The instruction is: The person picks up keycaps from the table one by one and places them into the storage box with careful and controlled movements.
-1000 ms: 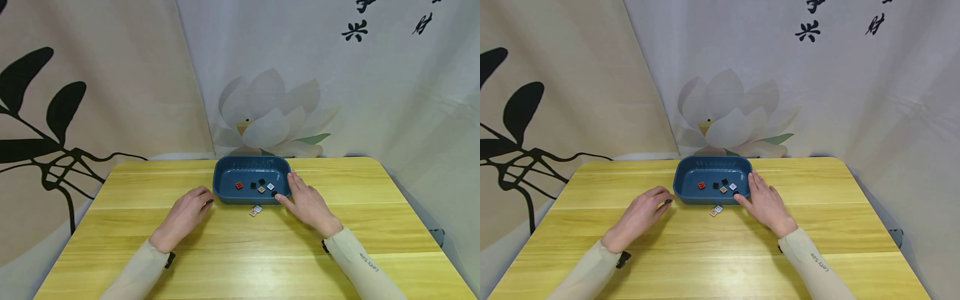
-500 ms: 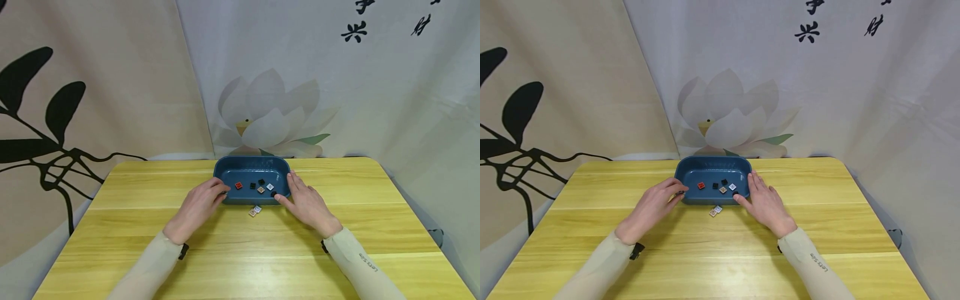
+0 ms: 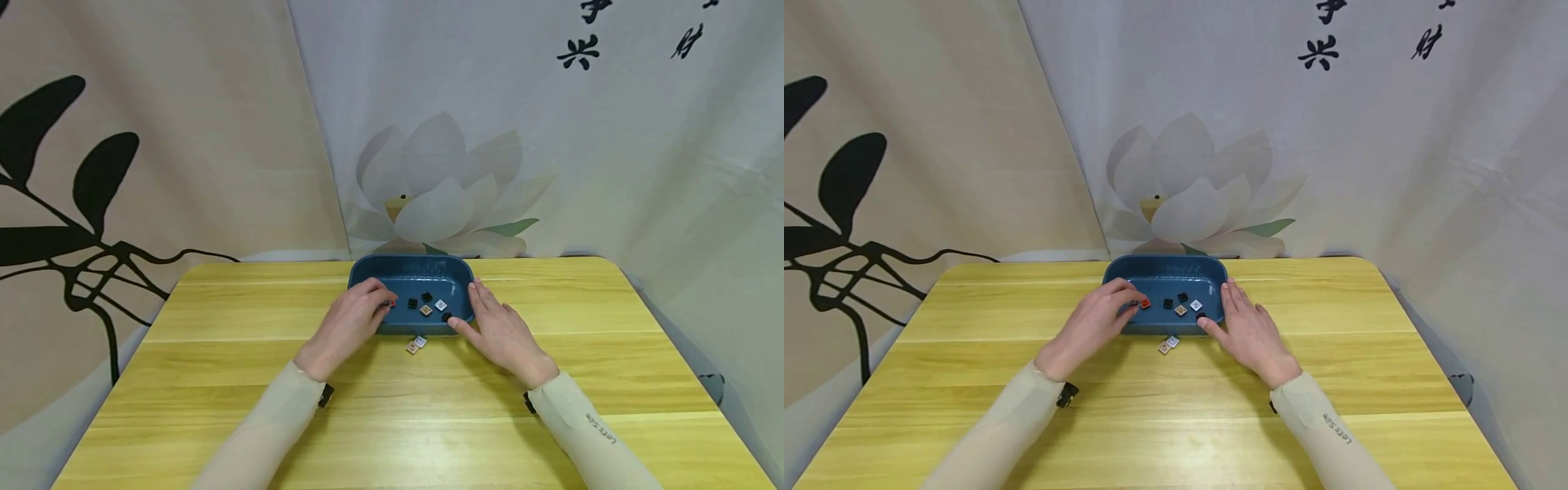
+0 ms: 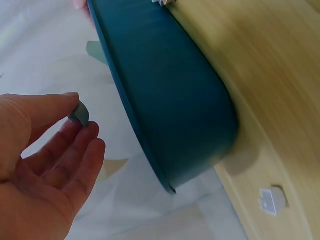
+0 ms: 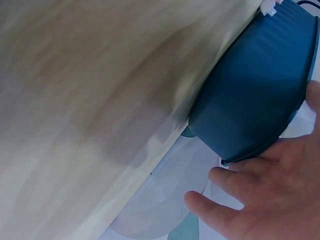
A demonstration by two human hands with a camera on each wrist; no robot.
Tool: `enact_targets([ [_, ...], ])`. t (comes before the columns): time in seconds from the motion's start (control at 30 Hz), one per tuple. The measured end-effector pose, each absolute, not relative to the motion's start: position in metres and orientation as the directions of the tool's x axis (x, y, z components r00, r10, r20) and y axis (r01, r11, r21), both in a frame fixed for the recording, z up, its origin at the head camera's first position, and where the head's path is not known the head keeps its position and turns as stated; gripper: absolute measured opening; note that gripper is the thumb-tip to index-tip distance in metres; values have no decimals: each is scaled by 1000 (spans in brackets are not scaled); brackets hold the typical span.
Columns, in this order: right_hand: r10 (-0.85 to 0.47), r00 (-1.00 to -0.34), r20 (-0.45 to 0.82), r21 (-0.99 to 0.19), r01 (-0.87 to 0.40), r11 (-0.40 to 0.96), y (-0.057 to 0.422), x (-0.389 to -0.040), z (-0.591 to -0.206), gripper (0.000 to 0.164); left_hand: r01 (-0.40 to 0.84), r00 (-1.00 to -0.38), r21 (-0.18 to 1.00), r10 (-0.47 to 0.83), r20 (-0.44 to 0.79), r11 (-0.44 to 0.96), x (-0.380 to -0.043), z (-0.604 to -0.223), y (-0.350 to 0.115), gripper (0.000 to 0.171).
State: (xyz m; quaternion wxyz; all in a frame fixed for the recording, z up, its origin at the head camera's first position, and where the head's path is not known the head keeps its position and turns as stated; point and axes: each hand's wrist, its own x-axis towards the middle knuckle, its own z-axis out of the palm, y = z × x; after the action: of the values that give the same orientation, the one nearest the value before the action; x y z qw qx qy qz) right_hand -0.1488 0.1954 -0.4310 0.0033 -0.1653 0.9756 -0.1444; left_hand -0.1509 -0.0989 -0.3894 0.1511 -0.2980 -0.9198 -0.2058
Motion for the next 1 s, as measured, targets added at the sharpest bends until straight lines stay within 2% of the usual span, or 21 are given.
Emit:
enact_targets([
  [0.27,-324,-945,38,-286,-321,903,195,-149,-431,100,575,-811,310,476,341,757,-163,-395,-88,16],
  [0.57,-328,-943,50,-288,-328,900,195,-149,-430,97,498,-867,357,455,202,790,-178,-400,-78,20],
  [1.0,-324,-946,29,-288,-318,903,195,-148,-429,97,486,-868,353,489,89,799,-200,-409,-68,19],
])
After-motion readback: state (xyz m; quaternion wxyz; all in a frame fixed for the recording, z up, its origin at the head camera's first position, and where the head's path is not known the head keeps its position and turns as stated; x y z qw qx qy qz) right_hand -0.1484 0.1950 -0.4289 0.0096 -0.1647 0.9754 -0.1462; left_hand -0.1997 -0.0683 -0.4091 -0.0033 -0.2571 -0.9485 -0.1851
